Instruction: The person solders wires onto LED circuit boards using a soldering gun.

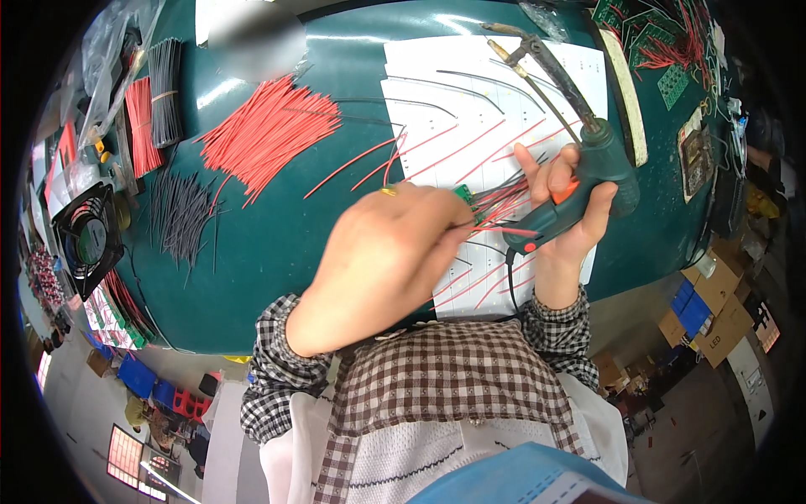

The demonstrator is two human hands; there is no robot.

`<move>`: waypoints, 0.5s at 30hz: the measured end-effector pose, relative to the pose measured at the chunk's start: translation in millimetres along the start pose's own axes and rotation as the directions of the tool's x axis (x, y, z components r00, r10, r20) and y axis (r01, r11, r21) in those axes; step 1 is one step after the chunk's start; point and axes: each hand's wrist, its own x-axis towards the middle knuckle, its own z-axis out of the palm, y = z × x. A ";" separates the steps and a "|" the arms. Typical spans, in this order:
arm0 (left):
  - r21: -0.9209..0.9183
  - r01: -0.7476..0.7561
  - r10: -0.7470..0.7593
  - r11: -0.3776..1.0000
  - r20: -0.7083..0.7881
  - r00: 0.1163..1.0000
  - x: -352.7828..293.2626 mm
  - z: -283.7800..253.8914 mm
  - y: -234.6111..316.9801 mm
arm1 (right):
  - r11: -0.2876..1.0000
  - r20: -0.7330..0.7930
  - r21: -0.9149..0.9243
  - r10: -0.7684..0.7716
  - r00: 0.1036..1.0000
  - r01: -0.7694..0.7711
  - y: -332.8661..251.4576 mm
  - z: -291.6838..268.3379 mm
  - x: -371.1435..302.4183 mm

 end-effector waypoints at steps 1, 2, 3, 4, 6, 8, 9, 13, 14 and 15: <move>-0.006 -0.010 0.010 1.000 0.016 1.000 2.9 2.4 5.1 | 1.000 0.001 0.001 0.000 1.000 0.000 0.5 0.9 -0.5; -0.043 -0.037 0.037 0.998 0.005 0.999 7.7 6.2 5.7 | 1.000 -0.003 0.001 -0.005 1.000 0.005 0.7 1.7 -0.4; -0.042 -0.039 0.039 0.998 0.004 0.999 11.1 8.1 3.9 | 1.000 -0.007 0.001 -0.010 1.000 0.010 0.9 2.2 -0.4; 0.013 -0.077 0.077 0.997 -0.022 0.997 13.9 10.2 1.3 | 1.000 -0.005 0.002 -0.011 1.000 0.011 0.9 2.5 -0.6; 0.066 -0.118 0.121 0.991 -0.040 0.992 15.4 15.4 -6.4 | 1.000 0.015 -0.010 -0.018 1.000 0.018 1.8 0.9 -0.6; -0.173 0.054 -0.068 0.983 -0.078 0.995 12.7 19.3 -13.7 | 1.000 0.017 -0.014 -0.020 1.000 0.020 2.0 -0.1 -0.1; -0.172 0.054 -0.067 0.984 -0.075 0.995 13.0 20.5 -13.4 | 1.000 0.021 -0.019 -0.018 1.000 0.019 1.8 -0.6 -0.3; -0.639 0.270 -0.424 0.721 -0.098 0.900 17.3 19.5 -11.1 | 0.999 0.025 -0.033 -0.019 1.000 0.020 2.1 -0.8 -1.4; -0.611 0.298 -0.449 0.734 -0.106 0.887 20.2 15.8 -11.8 | 0.999 0.024 -0.042 -0.022 0.999 0.023 1.8 -0.5 -1.6; -0.583 0.325 -0.472 0.745 -0.116 0.874 23.2 13.6 -13.3 | 0.998 0.023 -0.050 -0.024 0.999 0.025 1.7 -0.4 -1.6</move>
